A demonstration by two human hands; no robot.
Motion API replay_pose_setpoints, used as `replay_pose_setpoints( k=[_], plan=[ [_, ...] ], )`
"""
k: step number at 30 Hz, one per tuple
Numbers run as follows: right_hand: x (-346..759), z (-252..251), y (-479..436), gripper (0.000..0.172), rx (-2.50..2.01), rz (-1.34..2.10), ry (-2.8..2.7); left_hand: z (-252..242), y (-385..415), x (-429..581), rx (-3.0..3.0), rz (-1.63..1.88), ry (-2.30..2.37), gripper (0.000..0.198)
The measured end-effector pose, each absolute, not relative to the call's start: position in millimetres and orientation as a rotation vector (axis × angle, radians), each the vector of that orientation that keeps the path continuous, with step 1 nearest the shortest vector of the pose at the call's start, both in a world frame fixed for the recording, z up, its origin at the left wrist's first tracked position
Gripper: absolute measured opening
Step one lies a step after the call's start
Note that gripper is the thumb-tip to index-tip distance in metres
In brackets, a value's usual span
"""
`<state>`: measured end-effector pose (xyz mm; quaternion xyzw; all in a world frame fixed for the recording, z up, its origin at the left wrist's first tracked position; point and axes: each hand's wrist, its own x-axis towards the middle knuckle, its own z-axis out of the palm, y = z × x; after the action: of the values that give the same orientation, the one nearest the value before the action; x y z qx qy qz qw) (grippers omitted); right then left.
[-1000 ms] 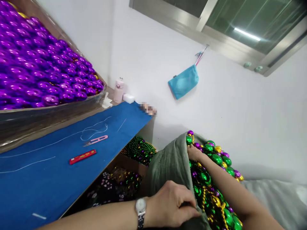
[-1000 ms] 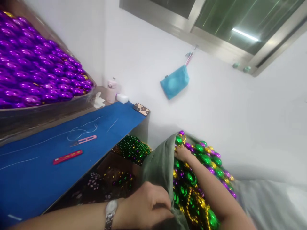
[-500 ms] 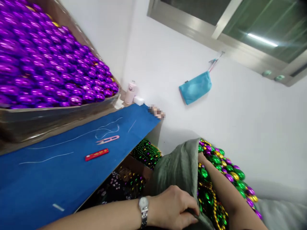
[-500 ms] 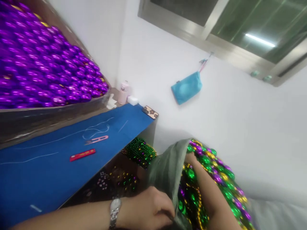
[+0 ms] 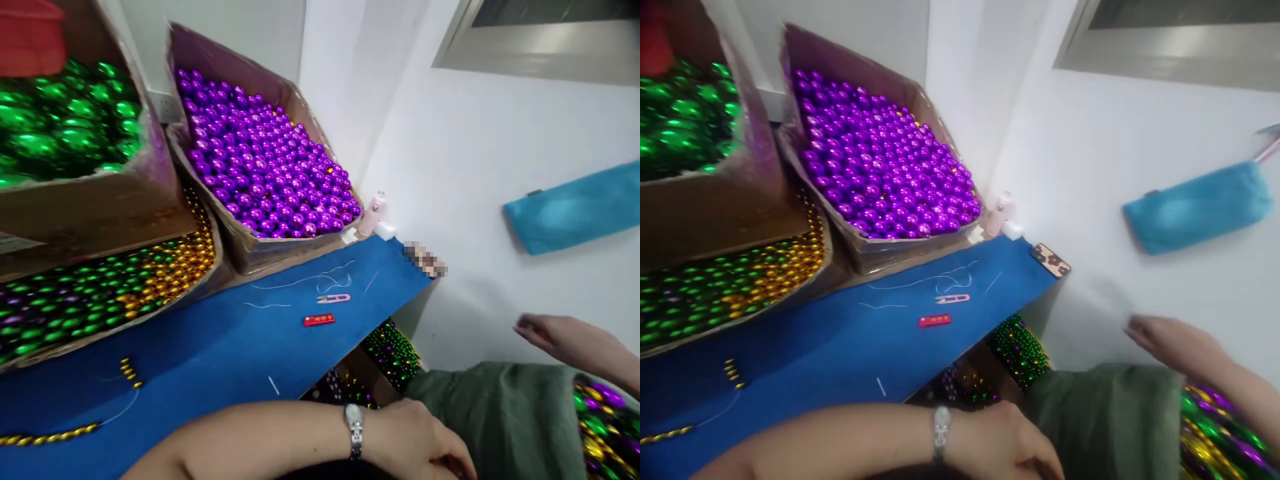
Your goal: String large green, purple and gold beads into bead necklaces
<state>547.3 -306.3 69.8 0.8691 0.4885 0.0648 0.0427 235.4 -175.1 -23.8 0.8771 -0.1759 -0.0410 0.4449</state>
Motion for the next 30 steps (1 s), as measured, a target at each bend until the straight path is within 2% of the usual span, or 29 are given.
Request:
replay_pose_setpoints(
  k=[1,8,15,22,26,30],
  plan=[
    [540.8,63.4,-278.6,0.018,2.587,0.084,1.613,-27.7,-169.4,230.1,2.187,-0.077,-0.377,0.026],
    [395.2,-12.6,-82.5,0.021,2.039,-0.41,2.325,-44.8,-129.8,179.3,2.108,0.13,-0.052,0.022],
    [284.6,-82.8,11.0,0.029,1.933,-0.553,2.453,-51.8,-101.0,108.8,1.907,0.246,0.375,0.022],
    [270.4,-93.0,20.4,0.027,1.793,-0.737,2.414,-64.4,-79.2,45.6,1.616,0.373,0.766,0.024],
    [304.6,-63.4,-22.3,0.024,1.596,-0.964,2.385,-75.7,-66.4,15.8,1.419,0.492,0.934,0.026],
    [358.8,-28.4,-80.0,0.007,1.384,-1.131,2.276,-90.2,-58.0,2.6,1.285,0.554,1.009,0.029]
  ],
)
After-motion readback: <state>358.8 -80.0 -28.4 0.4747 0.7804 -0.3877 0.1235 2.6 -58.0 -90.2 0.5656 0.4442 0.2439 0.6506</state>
